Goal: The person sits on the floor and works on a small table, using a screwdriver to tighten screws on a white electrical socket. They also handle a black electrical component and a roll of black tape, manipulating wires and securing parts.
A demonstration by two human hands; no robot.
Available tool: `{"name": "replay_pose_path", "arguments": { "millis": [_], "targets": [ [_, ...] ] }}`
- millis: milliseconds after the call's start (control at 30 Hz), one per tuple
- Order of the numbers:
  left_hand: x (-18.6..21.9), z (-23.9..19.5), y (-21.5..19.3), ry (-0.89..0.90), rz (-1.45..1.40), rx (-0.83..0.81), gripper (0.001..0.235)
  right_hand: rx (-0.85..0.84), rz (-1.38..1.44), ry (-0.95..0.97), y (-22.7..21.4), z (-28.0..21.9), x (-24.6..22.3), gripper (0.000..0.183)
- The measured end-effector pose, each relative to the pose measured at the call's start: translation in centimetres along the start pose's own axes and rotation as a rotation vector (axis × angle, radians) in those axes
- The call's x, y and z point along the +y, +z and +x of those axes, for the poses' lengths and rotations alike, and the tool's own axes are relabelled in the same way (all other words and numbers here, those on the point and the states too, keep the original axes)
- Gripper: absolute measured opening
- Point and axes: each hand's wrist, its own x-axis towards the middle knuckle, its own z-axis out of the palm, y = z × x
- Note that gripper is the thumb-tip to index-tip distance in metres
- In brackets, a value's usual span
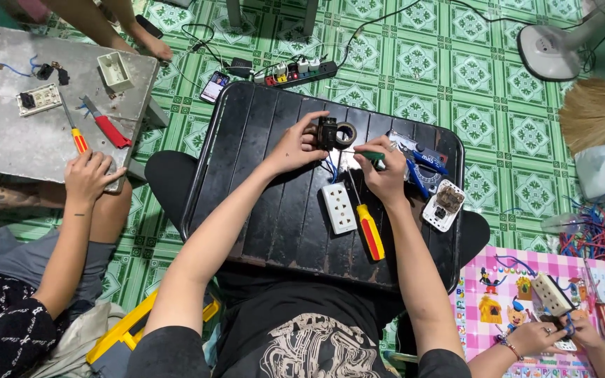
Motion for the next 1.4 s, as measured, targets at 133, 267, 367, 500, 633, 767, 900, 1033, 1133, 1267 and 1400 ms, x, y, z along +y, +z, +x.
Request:
{"name": "replay_pose_path", "arguments": {
  "millis": [133,267,367,500,633,767,900,1033,1133,1267,1400],
  "targets": [
    [0.7,-0.2,0.2,0.004,-0.008,-0.001,0.090,-0.016,-0.016,0.004,0.6,0.3,-1.0,0.008],
    [1.0,-0.3,0.2,-0.010,-0.010,0.006,0.090,-0.007,-0.018,0.001,1.1,0.7,-1.5,0.007],
    [1.3,-0.4,0.3,-0.011,-0.006,0.007,0.090,0.002,-0.025,0.005,1.2,0.6,-1.4,0.008],
    [0.9,-0.3,0.3,-0.013,-0.007,0.019,0.090,-0.012,-0.038,-0.004,1.4,0.4,-1.1,0.009],
    [-0.8,0.3,0.0,-0.025,0.013,0.030,0.089,-0.004,-0.065,0.006,1.5,0.6,-1.5,0.010],
    [-0.5,0.1,0.2,-0.025,0.032,0.034,0.088,0.021,-0.069,0.016,1.8,1.0,-2.3,0.012],
    [0.0,-0.1,0.3,-0.013,0.053,0.039,0.088,0.072,-0.164,-0.040,2.0,0.4,-2.1,0.035],
    [0.3,-0.1,0.5,-0.026,0.083,0.040,0.085,0.034,-0.337,-0.151,2.1,0.0,-2.0,0.040],
    [1.3,-0.5,0.6,-0.022,0.094,0.044,0.085,-0.016,-0.332,-0.154,2.6,-0.7,-1.0,0.023],
    [0.8,-0.1,0.6,-0.003,0.112,0.040,0.083,-0.011,-0.249,-0.055,2.5,0.2,-2.1,0.013],
    [0.4,-0.1,0.5,-0.005,0.138,0.049,0.082,0.039,-0.247,-0.047,2.2,-0.1,-1.5,0.031]
  ]
}}
